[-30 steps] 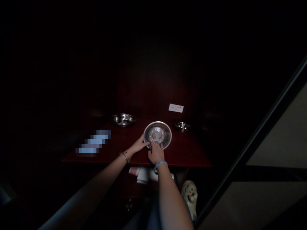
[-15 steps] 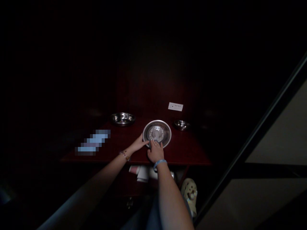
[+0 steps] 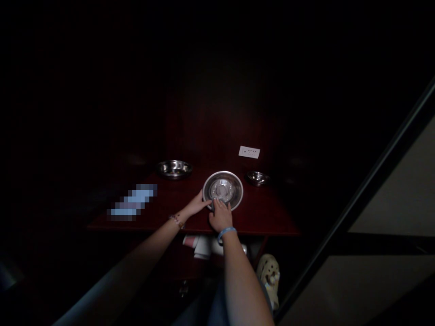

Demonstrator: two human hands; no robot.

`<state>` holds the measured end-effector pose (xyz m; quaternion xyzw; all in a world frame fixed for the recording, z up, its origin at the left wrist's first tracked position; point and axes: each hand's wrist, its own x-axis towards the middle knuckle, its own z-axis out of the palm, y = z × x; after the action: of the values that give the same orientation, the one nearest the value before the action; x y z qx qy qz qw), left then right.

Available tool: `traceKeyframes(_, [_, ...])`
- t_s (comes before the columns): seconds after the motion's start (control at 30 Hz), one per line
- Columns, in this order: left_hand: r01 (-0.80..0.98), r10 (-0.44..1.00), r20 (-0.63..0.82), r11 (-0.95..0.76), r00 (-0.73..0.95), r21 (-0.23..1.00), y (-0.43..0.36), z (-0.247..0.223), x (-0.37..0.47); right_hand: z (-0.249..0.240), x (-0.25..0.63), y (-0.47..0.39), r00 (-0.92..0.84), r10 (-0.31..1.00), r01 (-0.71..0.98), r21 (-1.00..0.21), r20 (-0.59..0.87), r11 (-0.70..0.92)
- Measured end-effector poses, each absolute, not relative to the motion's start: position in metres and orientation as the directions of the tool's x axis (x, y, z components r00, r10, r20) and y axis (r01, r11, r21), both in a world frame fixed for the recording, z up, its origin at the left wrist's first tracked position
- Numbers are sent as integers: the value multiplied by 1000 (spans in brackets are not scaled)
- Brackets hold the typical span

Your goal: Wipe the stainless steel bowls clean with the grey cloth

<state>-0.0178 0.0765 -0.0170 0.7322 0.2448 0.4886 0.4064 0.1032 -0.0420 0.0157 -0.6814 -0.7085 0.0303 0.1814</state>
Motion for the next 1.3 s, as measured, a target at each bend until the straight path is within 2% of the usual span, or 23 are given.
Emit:
traceKeyframes(0.33, [-23,761,520,-556,388,831,77,-16,-17,16,101,-42,3,981,957,-287,193,53])
traceKeyframes(0.57, [-7,777,486,-528,400,849,72,-13,-20,27,109,-37,-81,995,972,-215,56,92])
traceKeyframes(0.73, [-18,778,478,-517,408,856,76,-17,-19,32,113,-36,-109,994,979,-170,23,111])
traceKeyframes(0.87, [-34,773,484,-518,411,855,77,-18,-16,28,113,-40,-107,992,980,-163,64,116])
traceKeyframes(1.03, [-19,770,488,-528,410,849,74,-16,-15,19,113,-49,-122,969,972,-173,217,161])
traceKeyframes(1.2, [-34,777,493,-523,392,852,72,-13,-17,14,117,-47,-150,961,958,-207,232,199])
traceKeyframes(1.3, [-53,782,498,-518,376,853,74,-14,-17,8,120,-44,-185,923,930,-243,338,275])
